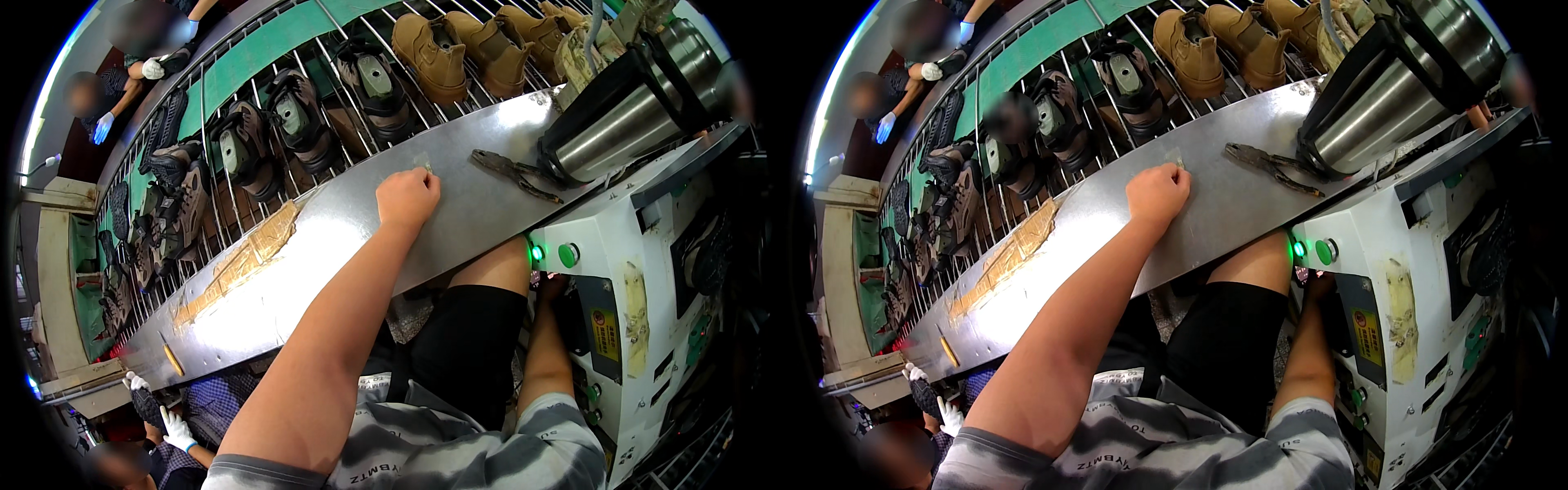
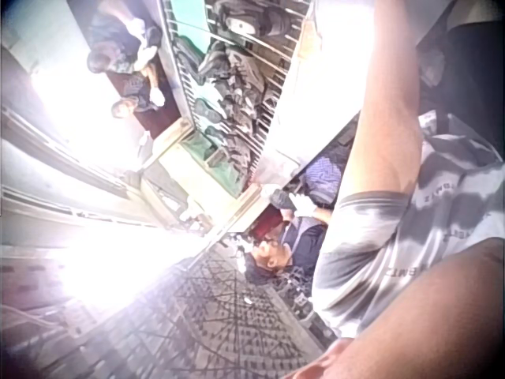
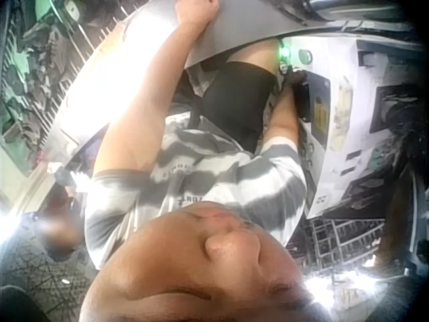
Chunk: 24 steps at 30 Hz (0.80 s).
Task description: The person picks up shoes from a workbench, places them on a metal rack over a conveyor belt, and inserts shoes into an industrial pressing machine.
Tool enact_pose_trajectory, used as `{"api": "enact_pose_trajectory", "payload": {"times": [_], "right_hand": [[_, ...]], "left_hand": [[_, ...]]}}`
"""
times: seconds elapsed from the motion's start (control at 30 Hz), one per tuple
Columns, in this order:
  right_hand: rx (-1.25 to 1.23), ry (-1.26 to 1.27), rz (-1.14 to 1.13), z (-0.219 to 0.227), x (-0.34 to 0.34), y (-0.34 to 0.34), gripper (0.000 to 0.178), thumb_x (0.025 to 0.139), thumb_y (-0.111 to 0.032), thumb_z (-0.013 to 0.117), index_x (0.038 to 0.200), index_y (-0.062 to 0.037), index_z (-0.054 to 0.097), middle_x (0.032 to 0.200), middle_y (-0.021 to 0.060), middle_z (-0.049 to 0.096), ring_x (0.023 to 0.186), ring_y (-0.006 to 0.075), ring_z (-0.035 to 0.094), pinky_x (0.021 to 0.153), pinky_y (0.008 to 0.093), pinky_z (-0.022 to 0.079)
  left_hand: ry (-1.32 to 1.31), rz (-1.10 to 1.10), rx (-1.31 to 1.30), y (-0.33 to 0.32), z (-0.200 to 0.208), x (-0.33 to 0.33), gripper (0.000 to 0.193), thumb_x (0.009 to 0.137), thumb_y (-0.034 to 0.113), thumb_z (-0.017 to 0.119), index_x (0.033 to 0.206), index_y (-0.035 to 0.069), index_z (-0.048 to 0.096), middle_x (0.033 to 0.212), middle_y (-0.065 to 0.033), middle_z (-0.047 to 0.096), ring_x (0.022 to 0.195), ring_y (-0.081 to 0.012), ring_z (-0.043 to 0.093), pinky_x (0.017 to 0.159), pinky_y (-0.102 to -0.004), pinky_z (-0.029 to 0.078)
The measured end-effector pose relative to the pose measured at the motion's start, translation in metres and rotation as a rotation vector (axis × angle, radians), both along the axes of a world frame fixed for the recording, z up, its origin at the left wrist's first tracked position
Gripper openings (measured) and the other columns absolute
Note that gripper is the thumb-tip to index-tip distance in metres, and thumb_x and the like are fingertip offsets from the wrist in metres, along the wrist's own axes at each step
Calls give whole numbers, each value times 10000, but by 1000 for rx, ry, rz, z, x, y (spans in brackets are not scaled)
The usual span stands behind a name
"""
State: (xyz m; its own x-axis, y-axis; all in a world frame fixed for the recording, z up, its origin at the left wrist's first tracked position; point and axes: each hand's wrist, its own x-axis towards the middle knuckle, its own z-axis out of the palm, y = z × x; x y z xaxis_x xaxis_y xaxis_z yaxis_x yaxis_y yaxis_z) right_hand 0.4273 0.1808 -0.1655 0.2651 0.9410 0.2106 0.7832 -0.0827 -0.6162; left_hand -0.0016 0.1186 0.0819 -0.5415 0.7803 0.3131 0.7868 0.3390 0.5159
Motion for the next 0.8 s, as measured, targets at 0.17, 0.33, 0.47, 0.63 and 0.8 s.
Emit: {"api": "enact_pose_trajectory", "payload": {"times": [0.17,0.33,0.47,0.63,0.8], "right_hand": [[-128,209,73,-37,28,-3,326,658,-150,828,747,-19,542,714,122,608,675,219,605,609,380,481],[-45,29,109,-2,-2,-12,335,658,-87,815,760,-22,503,717,101,583,655,195,574,585,381,477],[-263,-81,147,42,-16,-24,279,749,-162,743,860,-2,544,813,133,600,726,254,590,653,397,492],[-555,-68,537,156,-51,-86,323,884,-146,533,1166,11,547,1097,252,611,1056,359,601,876,430,472],[-334,30,1112,421,-66,-103,426,784,-163,750,1140,-11,571,996,126,638,939,214,626,834,322,500]], "left_hand": [[10,-11,-27,2,5,3,209,793,266,600,677,102,662,681,-96,655,672,-311,627,600,-430,492],[7,5,-17,-2,2,-1,214,795,270,596,683,102,664,683,-100,656,673,-314,627,603,-431,493],[-6,-10,-39,-1,4,-1,228,804,273,581,689,95,664,681,-108,654,674,-324,626,608,-437,493],[-66,-16,-78,-6,13,-4,235,811,273,578,696,82,651,700,-119,657,696,-330,628,623,-445,491],[-302,-1,187,-22,8,-12,176,815,221,628,761,59,589,712,-110,625,718,-306,623,645,-427,493]]}}
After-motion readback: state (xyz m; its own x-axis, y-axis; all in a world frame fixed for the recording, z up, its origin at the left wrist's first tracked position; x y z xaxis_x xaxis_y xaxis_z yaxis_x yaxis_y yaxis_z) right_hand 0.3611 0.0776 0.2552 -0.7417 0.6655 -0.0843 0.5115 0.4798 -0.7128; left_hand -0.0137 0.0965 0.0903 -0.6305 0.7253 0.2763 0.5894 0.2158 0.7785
